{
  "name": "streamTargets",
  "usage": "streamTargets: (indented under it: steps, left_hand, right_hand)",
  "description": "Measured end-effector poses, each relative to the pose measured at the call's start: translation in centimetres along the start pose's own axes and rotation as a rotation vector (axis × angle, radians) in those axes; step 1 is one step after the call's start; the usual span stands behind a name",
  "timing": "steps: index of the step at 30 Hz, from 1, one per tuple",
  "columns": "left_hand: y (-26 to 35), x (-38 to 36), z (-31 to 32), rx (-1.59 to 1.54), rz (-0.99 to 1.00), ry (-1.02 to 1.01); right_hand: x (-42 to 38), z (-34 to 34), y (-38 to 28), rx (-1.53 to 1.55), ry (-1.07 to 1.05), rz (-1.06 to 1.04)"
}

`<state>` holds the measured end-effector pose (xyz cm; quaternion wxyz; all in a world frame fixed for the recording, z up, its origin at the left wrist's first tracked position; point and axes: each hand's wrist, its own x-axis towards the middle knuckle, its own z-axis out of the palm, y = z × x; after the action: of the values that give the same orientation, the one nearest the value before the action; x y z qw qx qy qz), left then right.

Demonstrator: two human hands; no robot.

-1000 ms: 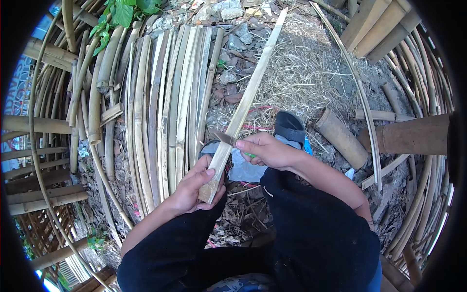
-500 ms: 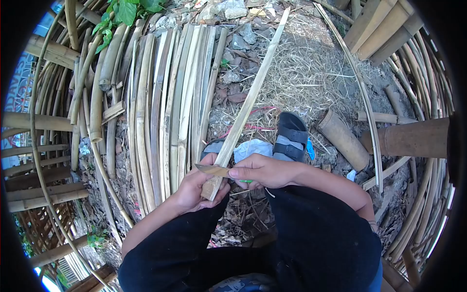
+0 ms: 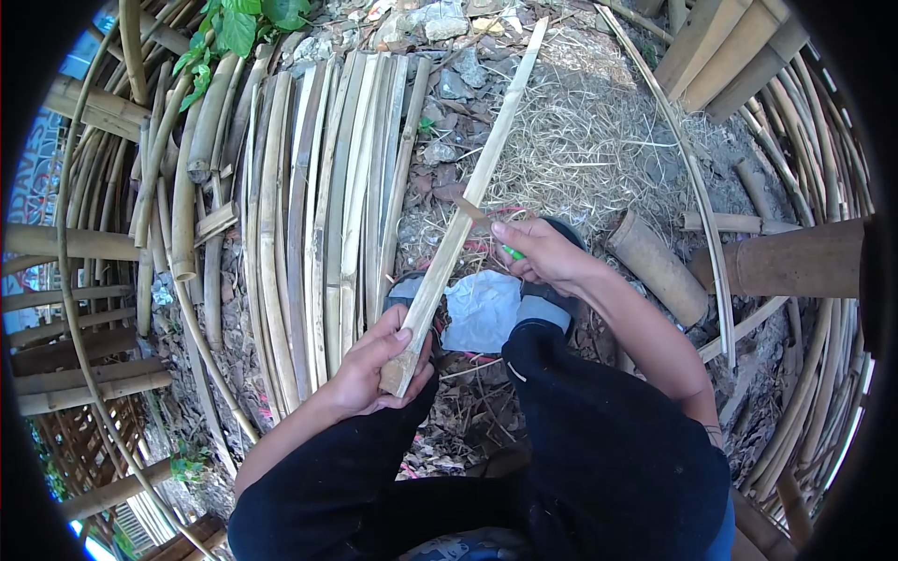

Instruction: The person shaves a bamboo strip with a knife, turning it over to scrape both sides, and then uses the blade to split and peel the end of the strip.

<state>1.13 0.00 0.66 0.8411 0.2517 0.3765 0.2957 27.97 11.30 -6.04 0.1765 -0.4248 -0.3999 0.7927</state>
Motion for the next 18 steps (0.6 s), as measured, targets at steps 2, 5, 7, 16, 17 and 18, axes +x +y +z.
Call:
streamTargets:
  steps: [2,5,7,16,17,18]
  left_hand:
    - [-0.1,0.3,0.1,0.021,0.015,0.003]
    - [0.2,0.8,0.7,0.044,-0.02,0.026]
    - [0.4,1.0,1.1,0.083,-0.039,0.029]
    - [-0.5,1.3,-0.2,0.239,-0.052,-0.024]
    - [-0.7,1.3,-0.4,0.199,-0.036,-0.051]
    - [-0.6,1.3,-0.5,0.198,-0.035,-0.05]
  right_hand:
    - [-0.7,0.5,-0.1,-0.02,0.0,0.051]
    - [-1.5,3.6,1.5,-0.097,-0.186,-0.066]
    - [-2.4,5.8,2.1,-0.344,-0.265,-0.146]
    - [-2.5,6.7,2.2,0.024,-0.54,0.151]
    - [-2.4,6.7,2.5,0.042,-0.548,0.185]
    - [-2.5,6.8,2.2,0.041,-0.549,0.186]
